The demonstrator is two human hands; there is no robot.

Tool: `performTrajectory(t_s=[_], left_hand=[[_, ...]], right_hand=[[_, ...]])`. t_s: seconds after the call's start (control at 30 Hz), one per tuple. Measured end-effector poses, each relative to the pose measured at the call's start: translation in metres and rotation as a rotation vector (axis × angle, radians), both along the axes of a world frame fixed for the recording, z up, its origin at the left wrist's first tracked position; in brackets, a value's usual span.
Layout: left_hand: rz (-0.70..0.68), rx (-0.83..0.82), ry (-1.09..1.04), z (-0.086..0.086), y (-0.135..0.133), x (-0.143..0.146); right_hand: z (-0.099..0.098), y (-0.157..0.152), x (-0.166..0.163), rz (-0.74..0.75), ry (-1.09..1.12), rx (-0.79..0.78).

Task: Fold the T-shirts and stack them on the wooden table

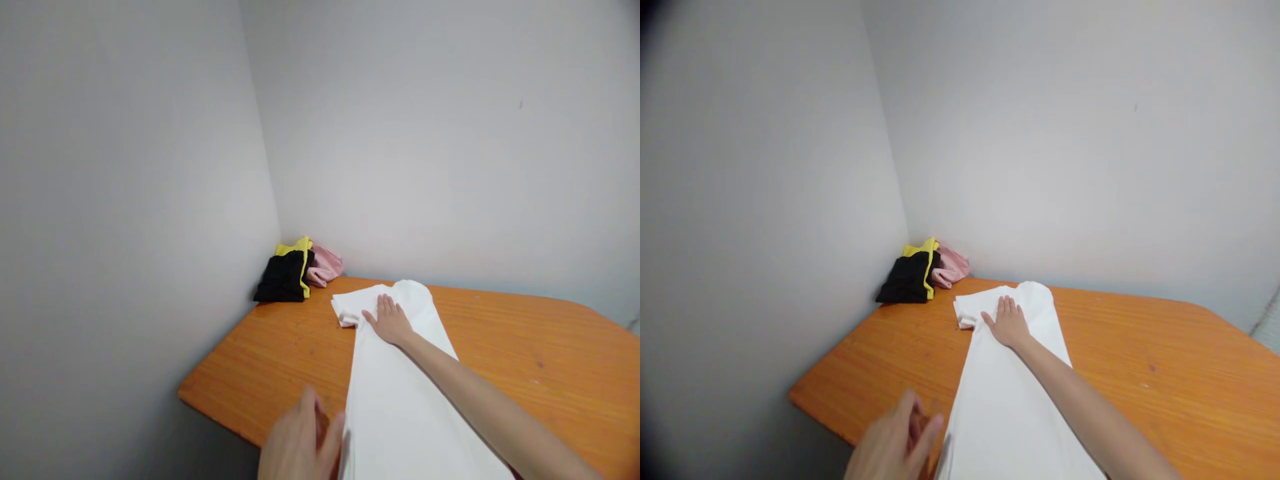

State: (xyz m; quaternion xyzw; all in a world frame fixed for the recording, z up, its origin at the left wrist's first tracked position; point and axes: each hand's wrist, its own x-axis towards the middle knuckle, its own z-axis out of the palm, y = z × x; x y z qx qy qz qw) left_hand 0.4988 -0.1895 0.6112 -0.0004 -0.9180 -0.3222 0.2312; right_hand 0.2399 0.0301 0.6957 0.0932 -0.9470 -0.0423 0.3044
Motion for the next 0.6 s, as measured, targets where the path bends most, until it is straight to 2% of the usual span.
performTrajectory(t_s=[0.07,0.13,0.23,0.3,0.4,0.6], left_hand=[[0.044,-0.062,0.098,0.042,-0.011,-0.041],[0.056,-0.075,0.098,0.081,-0.016,-0.093],[0.070,-0.071,0.035,0.121,-0.011,-0.172],[0.071,-0.060,-0.010,0.133,-0.002,-0.213],[0.039,-0.035,-0.073,0.137,0.010,-0.253],[-0.093,0.078,-0.112,0.133,0.014,-0.284]], right_hand=[[-0.001,0.000,-0.003,0.009,0.023,0.012],[-0.001,0.002,-0.004,0.034,0.034,0.025],[-0.001,0.006,-0.007,0.087,0.041,0.045],[-0.001,0.008,-0.009,0.111,0.041,0.048],[-0.001,0.007,-0.011,0.114,0.036,0.035],[0.005,0.002,-0.006,0.111,-0.030,-0.031]])
